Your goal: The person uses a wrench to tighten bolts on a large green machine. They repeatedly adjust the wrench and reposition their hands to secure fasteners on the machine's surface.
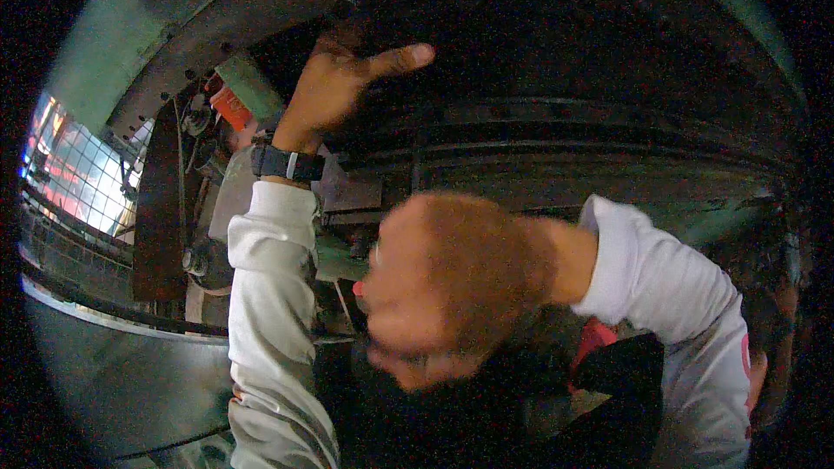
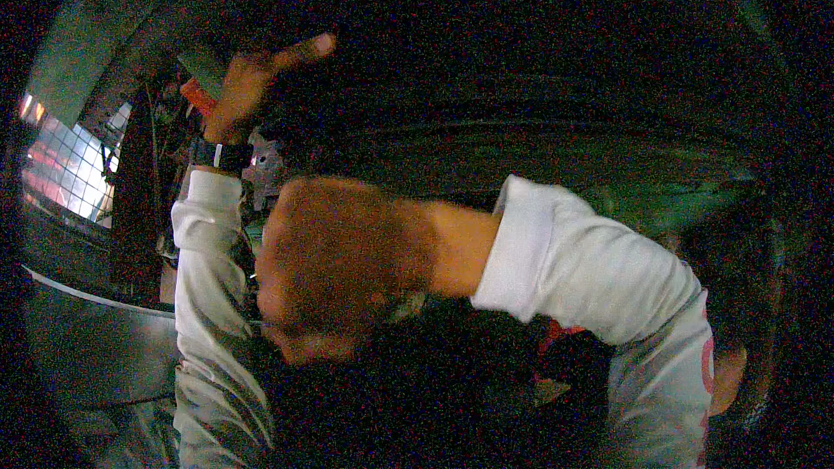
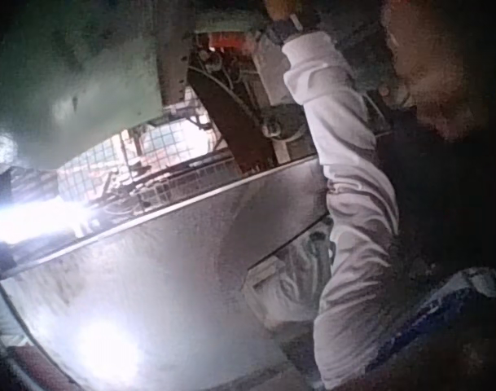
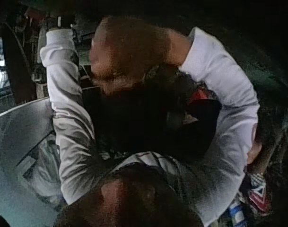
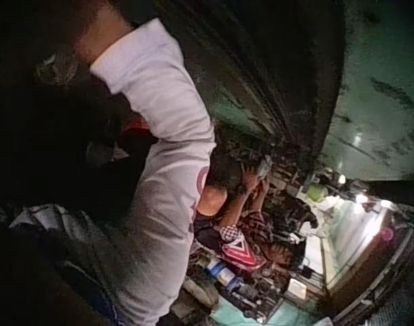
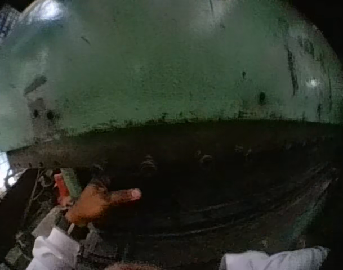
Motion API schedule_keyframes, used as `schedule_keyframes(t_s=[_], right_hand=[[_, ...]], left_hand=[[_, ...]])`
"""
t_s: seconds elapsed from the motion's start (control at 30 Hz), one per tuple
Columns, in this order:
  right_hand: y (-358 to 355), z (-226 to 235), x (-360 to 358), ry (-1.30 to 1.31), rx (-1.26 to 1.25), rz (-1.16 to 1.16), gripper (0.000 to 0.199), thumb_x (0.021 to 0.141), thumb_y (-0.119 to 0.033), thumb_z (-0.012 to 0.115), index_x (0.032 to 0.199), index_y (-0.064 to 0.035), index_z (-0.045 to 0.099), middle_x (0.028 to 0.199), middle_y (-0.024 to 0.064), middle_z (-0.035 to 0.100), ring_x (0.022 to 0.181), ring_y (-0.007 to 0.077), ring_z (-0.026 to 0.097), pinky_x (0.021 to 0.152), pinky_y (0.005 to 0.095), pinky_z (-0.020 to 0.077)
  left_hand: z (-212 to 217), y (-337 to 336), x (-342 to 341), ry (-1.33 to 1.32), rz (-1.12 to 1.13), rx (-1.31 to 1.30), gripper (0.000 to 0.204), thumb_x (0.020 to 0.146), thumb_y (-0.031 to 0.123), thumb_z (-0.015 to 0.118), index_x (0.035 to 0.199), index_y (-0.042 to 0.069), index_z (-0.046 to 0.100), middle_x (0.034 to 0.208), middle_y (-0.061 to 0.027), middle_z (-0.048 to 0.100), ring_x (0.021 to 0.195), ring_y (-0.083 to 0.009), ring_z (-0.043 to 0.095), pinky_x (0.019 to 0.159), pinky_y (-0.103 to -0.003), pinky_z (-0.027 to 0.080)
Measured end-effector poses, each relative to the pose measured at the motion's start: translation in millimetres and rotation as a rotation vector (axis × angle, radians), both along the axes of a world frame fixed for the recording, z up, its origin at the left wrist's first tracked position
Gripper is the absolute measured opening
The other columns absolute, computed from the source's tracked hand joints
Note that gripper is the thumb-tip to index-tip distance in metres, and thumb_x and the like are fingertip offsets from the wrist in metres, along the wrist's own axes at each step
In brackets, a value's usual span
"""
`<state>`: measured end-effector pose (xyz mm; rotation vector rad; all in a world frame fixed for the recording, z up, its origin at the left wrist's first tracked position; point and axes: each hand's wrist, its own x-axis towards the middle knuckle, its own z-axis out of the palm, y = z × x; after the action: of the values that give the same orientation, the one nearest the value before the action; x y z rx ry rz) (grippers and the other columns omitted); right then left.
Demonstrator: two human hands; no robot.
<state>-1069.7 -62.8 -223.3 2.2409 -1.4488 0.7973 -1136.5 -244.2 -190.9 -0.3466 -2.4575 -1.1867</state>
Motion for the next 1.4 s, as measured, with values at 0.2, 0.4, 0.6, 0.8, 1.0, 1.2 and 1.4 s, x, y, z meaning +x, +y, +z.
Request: schedule_keyframes(t_s=[0.2, 0.4, 0.6, 0.8, 1.0, 1.2, 1.4], right_hand=[[-5.4, -0.7, -10.1, -0.03, -0.021, 0.064, 0.033, 0.071, -0.028, 0.07, 0.052, -0.0156, 0.046, 0.055, 0.0022, 0.048, 0.048, 0.0241, 0.053, 0.045, 0.039, 0.0405], [-9.8, -1.7, -10.0, -0.054, -0.001, 0.001, 0.033, 0.076, -0.031, 0.067, 0.053, -0.0137, 0.052, 0.058, 0.0044, 0.055, 0.051, 0.0274, 0.056, 0.049, 0.04, 0.0449], [66.5, -35.1, 85.0, -0.146, 0.284, -0.089, 0.042, 0.085, -0.045, 0.063, 0.064, -0.009, 0.061, 0.065, 0.011, 0.06, 0.062, 0.0338, 0.06, 0.06, 0.0438, 0.0489], [184.9, -97.2, 83.5, -0.427, 0.913, -0.788, 0.056, 0.094, -0.052, 0.053, 0.081, 0.0005, 0.068, 0.085, 0.0214, 0.068, 0.082, 0.0427, 0.065, 0.072, 0.0523, 0.0513], [206.4, -155.5, 7.9, -0.572, 1.349, -0.992, 0.057, 0.095, -0.057, 0.049, 0.101, -0.0038, 0.068, 0.098, 0.0201, 0.068, 0.096, 0.0405, 0.064, 0.085, 0.0511, 0.0511], [220.8, -277.1, -47.7, -0.748, 1.552, -1.08, 0.063, 0.096, -0.058, 0.046, 0.132, -0.0082, 0.059, 0.126, 0.0224, 0.061, 0.121, 0.0413, 0.055, 0.101, 0.0535, 0.0421], [215.2, -380.8, -14.8, -0.819, 1.275, -1.183, 0.064, 0.096, -0.059, 0.045, 0.134, -0.0089, 0.056, 0.129, 0.0224, 0.058, 0.124, 0.0412, 0.052, 0.103, 0.053, 0.0403]], left_hand=[[-5.4, -3.6, -7.6, 0.076, -0.029, 0.086, 0.076, 0.069, 0.043, 0.086, 0.122, -0.005, 0.061, 0.136, -0.0196, 0.055, 0.128, -0.0287, 0.049, 0.111, -0.036, 0.033], [-1.1, 3.5, 2.3, 0.043, 0.04, 0.121, 0.085, 0.068, 0.046, 0.087, 0.127, -0.007, 0.057, 0.134, -0.0195, 0.057, 0.125, -0.029, 0.052, 0.109, -0.037, 0.036], [8.9, 21.4, 20.8, -0.308, 0.073, 0.256, 0.094, 0.07, 0.048, 0.083, 0.139, -0.005, 0.047, 0.137, -0.02, 0.053, 0.122, -0.0314, 0.054, 0.106, -0.039, 0.04], [-26.8, -37.4, 63.6, 0.088, 0.374, 0.003, 0.08, 0.087, 0.042, 0.071, 0.143, -0.005, 0.04, 0.145, -0.0224, 0.044, 0.13, -0.0336, 0.045, 0.111, -0.038, 0.034], [-101.8, 47.4, 137.4, 0.391, 0.425, 0.21, 0.033, 0.096, 0.026, 0.062, 0.113, -0.003, 0.064, 0.113, -0.015, 0.065, 0.106, -0.0277, 0.058, 0.096, -0.037, 0.044], [-216.8, 158.9, 175.3, -0.146, -0.284, 0.055, 0.028, 0.089, 0.022, 0.068, 0.108, 0.001, 0.064, 0.114, -0.0185, 0.061, 0.104, -0.0353, 0.059, 0.092, -0.042, 0.047], [-302.4, 169.1, 239.4, -0.997, -0.668, -0.591, 0.045, 0.093, 0.02, 0.061, 0.137, 0.017, 0.055, 0.132, -0.0223, 0.054, 0.116, -0.0404, 0.055, 0.101, -0.044, 0.045]])
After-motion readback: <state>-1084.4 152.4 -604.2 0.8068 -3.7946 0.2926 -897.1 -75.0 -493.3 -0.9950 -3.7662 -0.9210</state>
